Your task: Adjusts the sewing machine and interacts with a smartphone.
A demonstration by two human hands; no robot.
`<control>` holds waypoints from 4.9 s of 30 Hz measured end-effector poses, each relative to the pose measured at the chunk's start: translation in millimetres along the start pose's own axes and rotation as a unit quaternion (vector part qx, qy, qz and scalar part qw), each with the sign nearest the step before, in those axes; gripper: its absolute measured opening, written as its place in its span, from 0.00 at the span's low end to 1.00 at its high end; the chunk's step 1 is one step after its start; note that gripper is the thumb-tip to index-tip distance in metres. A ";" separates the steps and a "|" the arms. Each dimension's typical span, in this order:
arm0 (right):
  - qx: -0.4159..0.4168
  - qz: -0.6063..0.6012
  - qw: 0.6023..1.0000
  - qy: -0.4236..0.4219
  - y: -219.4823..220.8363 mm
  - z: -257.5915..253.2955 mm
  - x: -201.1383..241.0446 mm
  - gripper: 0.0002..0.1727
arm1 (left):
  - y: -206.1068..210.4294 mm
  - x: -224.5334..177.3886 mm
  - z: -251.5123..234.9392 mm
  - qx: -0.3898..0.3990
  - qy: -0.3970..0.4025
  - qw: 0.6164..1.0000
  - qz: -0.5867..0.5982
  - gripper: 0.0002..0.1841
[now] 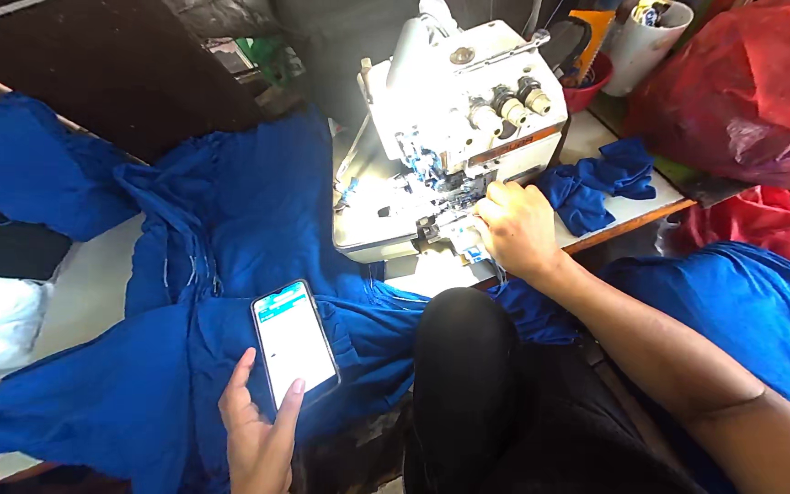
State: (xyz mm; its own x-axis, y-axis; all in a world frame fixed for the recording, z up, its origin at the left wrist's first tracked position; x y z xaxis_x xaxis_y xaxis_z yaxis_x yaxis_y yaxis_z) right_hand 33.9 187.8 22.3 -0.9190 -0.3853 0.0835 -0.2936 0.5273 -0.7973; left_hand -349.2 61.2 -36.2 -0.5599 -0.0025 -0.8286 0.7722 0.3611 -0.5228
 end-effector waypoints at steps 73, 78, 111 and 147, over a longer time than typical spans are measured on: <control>-0.076 -0.114 0.989 0.047 27.8 7.1 -34.5 0.07 | 8.9 -8.1 -2.2 0.000 0.019 0.994 -0.108 0.52; -0.071 -0.116 0.989 0.052 26.0 9.7 -35.1 0.08 | 8.9 -8.3 -2.6 0.002 0.023 0.993 -0.114 0.52; -0.081 -0.108 0.990 0.049 24.2 8.9 -36.5 0.06 | 8.9 -13.6 -4.1 0.015 0.021 0.994 -0.104 0.55; -0.075 -0.089 0.993 0.034 17.6 7.7 -31.3 0.06 | 1.4 -26.1 0.5 -0.017 0.052 0.994 -0.091 0.47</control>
State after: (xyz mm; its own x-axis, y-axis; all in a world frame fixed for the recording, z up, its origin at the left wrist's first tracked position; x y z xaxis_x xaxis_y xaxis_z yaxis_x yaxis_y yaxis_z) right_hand 59.6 203.3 1.1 -0.8629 -0.4331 0.2605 -0.4848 0.5636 -0.6688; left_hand -333.4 61.3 -15.4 -0.7184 0.0252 -0.6952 0.6460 0.3948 -0.6533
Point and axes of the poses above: each hand's wrist, its own z-axis away from the middle knuckle, its own y-axis out of the palm, x = y × z, the point moved 10 cm from there along -z, towards the middle knuckle, and after that the axes turned 3 degrees about -y, right-handed, at the moved point
